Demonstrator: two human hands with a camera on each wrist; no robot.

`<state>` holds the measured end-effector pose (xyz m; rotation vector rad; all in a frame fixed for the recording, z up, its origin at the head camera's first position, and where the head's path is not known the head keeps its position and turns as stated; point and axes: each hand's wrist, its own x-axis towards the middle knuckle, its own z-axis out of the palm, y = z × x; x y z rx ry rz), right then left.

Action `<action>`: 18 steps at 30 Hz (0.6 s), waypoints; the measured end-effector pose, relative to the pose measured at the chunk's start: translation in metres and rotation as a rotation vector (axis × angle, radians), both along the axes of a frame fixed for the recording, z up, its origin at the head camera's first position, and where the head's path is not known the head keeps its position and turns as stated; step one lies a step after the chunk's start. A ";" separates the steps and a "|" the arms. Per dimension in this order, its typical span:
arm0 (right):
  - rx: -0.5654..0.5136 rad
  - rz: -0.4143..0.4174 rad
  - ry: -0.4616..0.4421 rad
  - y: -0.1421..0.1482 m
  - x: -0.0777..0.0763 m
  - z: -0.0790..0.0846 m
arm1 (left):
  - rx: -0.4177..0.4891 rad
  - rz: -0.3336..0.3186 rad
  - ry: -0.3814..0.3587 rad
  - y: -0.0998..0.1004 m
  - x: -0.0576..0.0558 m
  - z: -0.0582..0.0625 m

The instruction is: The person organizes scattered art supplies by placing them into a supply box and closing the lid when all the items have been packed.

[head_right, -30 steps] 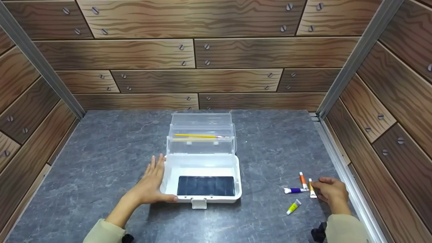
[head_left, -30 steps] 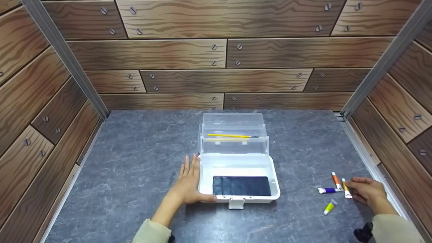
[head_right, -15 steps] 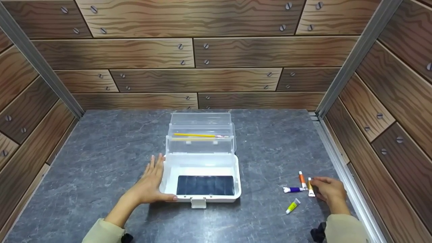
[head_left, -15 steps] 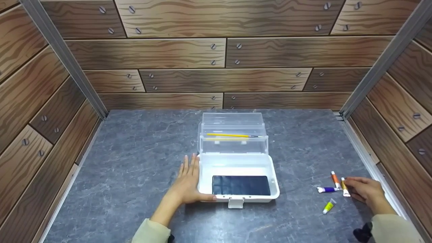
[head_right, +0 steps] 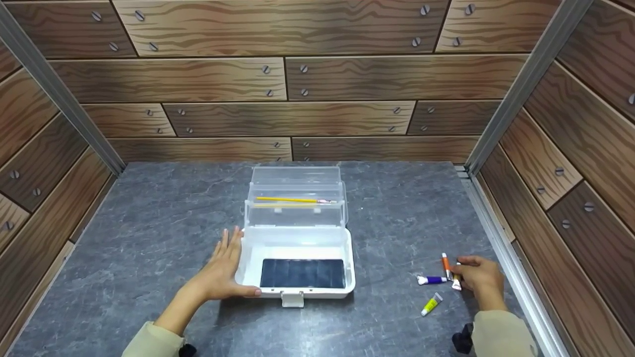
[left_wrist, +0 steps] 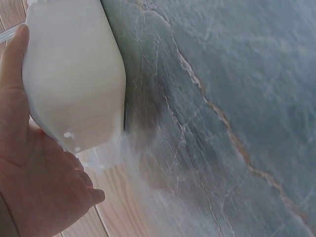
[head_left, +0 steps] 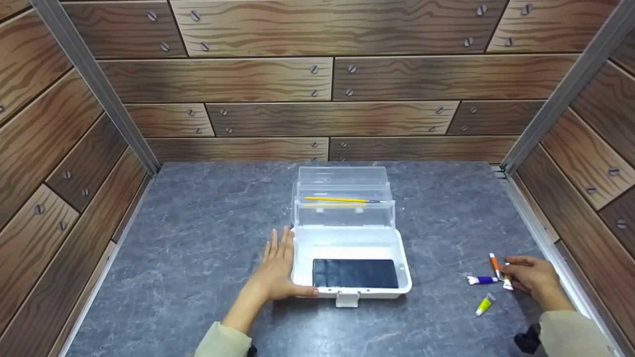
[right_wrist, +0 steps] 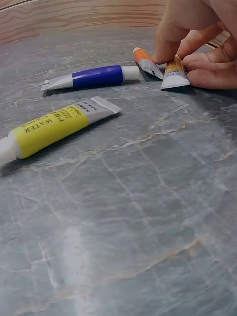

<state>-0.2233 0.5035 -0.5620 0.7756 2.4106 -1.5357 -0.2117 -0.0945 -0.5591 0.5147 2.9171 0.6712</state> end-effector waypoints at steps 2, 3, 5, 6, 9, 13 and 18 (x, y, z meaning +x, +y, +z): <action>0.001 -0.005 -0.001 0.000 0.000 0.000 | -0.006 0.002 -0.002 0.000 0.000 0.001; 0.002 -0.002 -0.001 0.000 0.000 0.000 | -0.006 0.003 -0.003 0.000 0.000 0.001; -0.003 -0.007 0.000 -0.001 0.000 0.000 | -0.001 0.003 -0.003 0.000 0.000 0.001; -0.007 -0.009 0.000 -0.001 0.000 0.001 | 0.001 0.003 -0.002 0.000 0.000 0.001; -0.032 -0.003 0.002 -0.001 0.000 0.002 | 0.013 -0.003 0.000 0.000 0.000 0.001; -0.041 -0.005 0.005 -0.001 0.000 0.003 | 0.022 -0.008 0.000 0.000 0.000 0.001; -0.034 -0.020 0.025 -0.002 0.001 0.001 | 0.025 -0.003 -0.008 0.000 0.000 0.001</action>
